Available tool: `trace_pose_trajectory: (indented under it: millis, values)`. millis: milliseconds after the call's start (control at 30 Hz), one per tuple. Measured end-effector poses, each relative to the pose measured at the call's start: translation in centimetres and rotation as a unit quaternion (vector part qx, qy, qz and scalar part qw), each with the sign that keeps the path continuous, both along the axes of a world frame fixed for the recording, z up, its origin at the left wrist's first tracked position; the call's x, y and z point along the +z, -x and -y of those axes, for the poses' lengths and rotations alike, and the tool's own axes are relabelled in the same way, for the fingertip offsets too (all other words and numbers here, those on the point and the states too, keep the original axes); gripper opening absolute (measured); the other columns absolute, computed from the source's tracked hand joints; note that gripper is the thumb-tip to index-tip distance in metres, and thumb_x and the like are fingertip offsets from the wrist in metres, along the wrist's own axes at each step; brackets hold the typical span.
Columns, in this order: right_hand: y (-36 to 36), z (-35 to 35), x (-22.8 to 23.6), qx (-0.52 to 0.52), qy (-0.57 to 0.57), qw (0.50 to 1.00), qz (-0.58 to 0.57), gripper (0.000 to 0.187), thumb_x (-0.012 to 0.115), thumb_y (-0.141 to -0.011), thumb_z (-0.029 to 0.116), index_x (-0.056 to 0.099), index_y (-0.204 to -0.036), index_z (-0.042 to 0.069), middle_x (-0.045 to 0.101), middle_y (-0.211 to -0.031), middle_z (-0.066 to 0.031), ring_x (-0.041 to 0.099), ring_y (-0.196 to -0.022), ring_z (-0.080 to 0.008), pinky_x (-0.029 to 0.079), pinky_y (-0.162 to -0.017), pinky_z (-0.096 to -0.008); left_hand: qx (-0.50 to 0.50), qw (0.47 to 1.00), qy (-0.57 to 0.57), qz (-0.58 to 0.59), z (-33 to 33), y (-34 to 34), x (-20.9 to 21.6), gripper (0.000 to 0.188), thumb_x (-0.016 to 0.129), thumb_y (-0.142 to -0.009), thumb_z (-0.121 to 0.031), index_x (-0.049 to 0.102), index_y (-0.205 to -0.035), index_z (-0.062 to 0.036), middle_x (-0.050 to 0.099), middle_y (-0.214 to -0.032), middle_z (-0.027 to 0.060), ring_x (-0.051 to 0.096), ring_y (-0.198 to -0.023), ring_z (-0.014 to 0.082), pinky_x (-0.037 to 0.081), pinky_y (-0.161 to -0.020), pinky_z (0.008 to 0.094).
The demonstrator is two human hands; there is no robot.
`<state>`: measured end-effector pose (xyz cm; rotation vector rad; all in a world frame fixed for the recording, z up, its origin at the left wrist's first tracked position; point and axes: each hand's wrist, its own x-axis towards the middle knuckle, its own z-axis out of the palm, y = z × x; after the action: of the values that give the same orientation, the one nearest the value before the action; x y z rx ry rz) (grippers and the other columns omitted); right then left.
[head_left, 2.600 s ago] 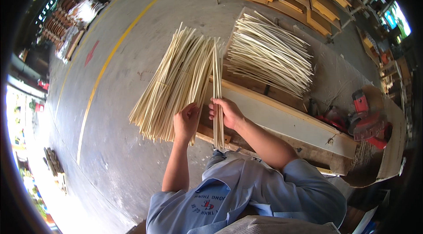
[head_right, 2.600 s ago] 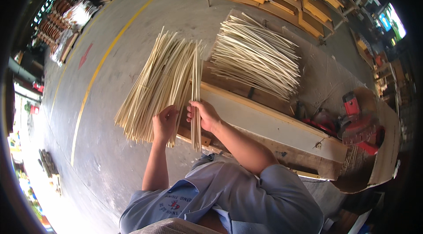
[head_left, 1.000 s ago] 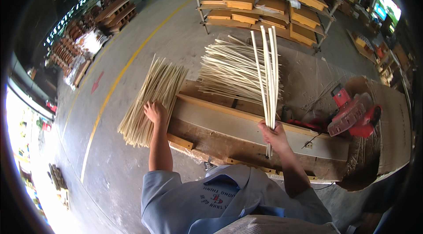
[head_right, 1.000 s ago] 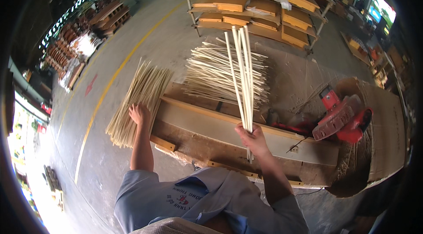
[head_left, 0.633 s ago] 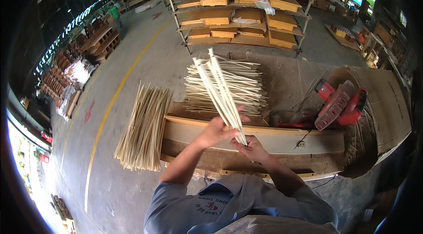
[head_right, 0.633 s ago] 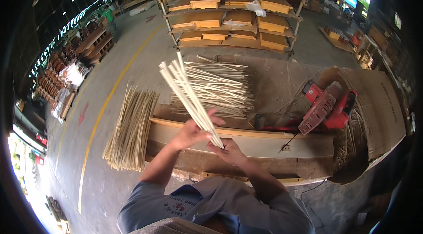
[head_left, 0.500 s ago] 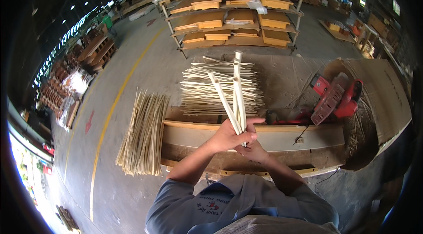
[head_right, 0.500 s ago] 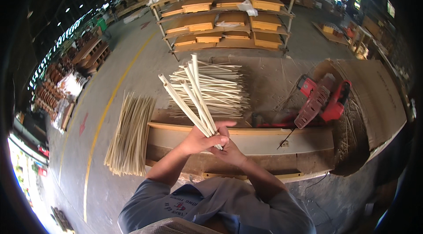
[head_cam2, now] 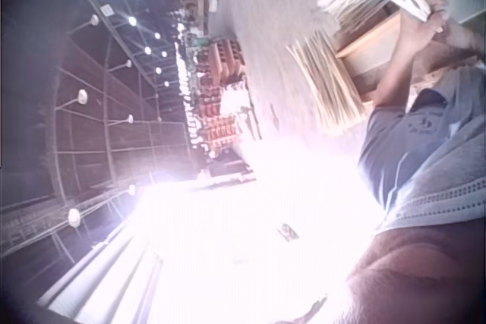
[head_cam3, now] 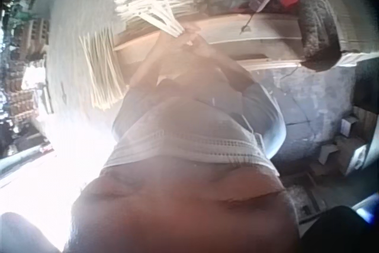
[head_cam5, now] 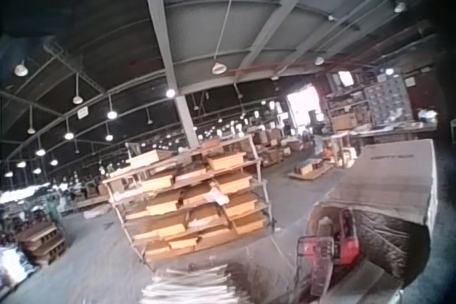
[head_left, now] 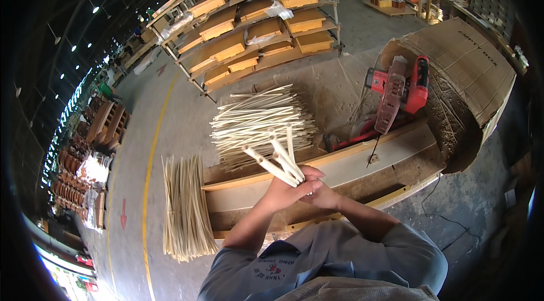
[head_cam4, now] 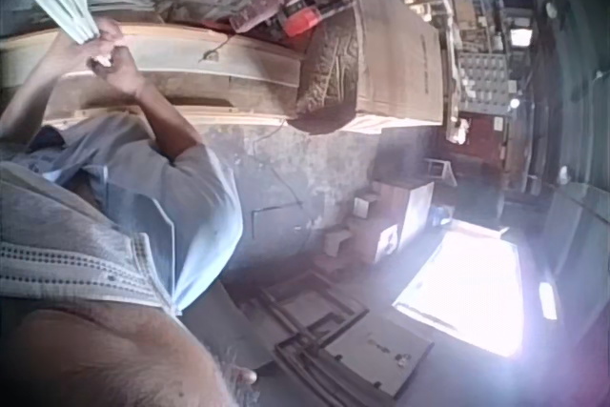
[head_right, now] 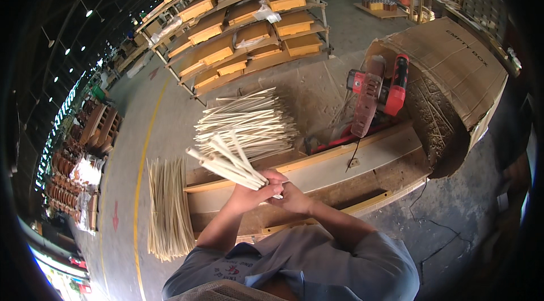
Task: The person uses a handheld circular saw to cut thin wooden sticks to length. They repeatedly pick up sticks from a pile, align them against a guide, cut them, and place the cut pieces into a growing stack.
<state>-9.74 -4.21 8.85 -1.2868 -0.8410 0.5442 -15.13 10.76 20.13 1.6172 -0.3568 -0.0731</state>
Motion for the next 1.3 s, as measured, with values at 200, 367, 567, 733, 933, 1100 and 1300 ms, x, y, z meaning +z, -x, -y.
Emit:
trace_pose_trajectory:
  millis: [200,367,567,733,933,1100,1300]
  values:
    - [-0.1,-0.6,-1.9,-0.043,0.023,0.998,0.035,0.036,0.075,-0.1,0.017,0.065,-0.131,0.003,0.072,-0.113,-0.0117,0.065,-0.109,-0.016,0.052,-0.097,-0.0344,0.012,0.999,0.011,-0.043,-0.1,-0.7,-1.2,0.025,0.071,-0.101,-0.008,0.072,-0.124,0.0018,0.072,-0.091,0.004,0.067,-0.084,0.0103,0.054,-0.074,0.0263]
    - [0.3,-1.3,-6.0,-0.09,0.088,0.992,-0.004,0.022,0.074,-0.101,0.021,0.072,-0.107,0.0,0.074,-0.088,-0.0083,0.065,-0.084,-0.013,0.054,-0.081,-0.0371,0.035,0.998,0.032,-0.05,-0.3,-1.5,-2.6,0.023,0.063,-0.107,-0.016,0.071,-0.12,0.0021,0.062,-0.076,0.0019,0.061,-0.073,0.0124,0.052,-0.069,0.0281]
    - [0.1,-1.3,-5.2,-0.268,0.128,0.949,0.109,0.014,0.073,-0.093,0.014,0.071,-0.101,0.003,0.073,-0.088,-0.0166,0.071,-0.078,-0.0306,0.054,-0.072,-0.0447,0.176,0.954,0.23,0.083,0.1,-3.5,-3.0,0.027,0.057,-0.111,-0.024,0.066,-0.104,0.0001,0.044,-0.065,-0.0011,0.044,-0.061,0.0132,0.043,-0.06,0.0338]
    - [-2.2,1.5,-4.0,-0.295,0.354,0.844,0.274,0.027,0.073,-0.086,0.023,0.073,-0.11,0.012,0.074,-0.086,-0.0167,0.074,-0.084,-0.0377,0.059,-0.078,-0.0506,0.273,0.906,0.319,0.052,-1.0,-3.6,-4.6,0.044,0.058,-0.111,-0.039,0.062,-0.128,0.0005,0.058,-0.089,0.0032,0.055,-0.08,0.0157,0.051,-0.074,0.0371]
    - [-5.9,8.4,-2.6,-0.237,0.503,0.782,0.282,0.017,0.068,-0.086,0.025,0.076,-0.093,0.011,0.076,-0.089,-0.014,0.075,-0.087,-0.0369,0.06,-0.078,-0.05,0.225,0.96,-0.133,-0.103,-1.4,1.2,-10.7,0.039,0.072,-0.102,-0.024,0.065,-0.131,0.0012,0.067,-0.124,0.01,0.066,-0.109,0.0226,0.053,-0.098,0.0421]
    - [-5.7,10.1,-3.7,-0.153,0.534,0.759,0.34,0.019,0.073,-0.084,0.028,0.074,-0.094,0.011,0.076,-0.089,-0.0132,0.075,-0.091,-0.0356,0.06,-0.08,-0.0482,0.152,0.789,-0.508,0.31,0.7,-0.3,-8.8,0.048,0.083,-0.087,-0.026,0.07,-0.128,-0.0073,0.065,-0.124,0.0097,0.059,-0.118,0.0327,0.046,-0.103,0.05]
    - [-5.9,11.0,-1.9,-0.09,0.554,0.737,0.376,0.015,0.068,-0.085,0.016,0.079,-0.092,0.009,0.079,-0.098,-0.0123,0.077,-0.099,-0.0328,0.061,-0.085,-0.0445,0.071,0.787,-0.594,0.151,-3.9,-0.6,-13.1,0.042,0.066,-0.102,-0.041,0.066,-0.135,-0.0145,0.071,-0.099,0.0111,0.07,-0.091,0.0339,0.055,-0.083,0.048]
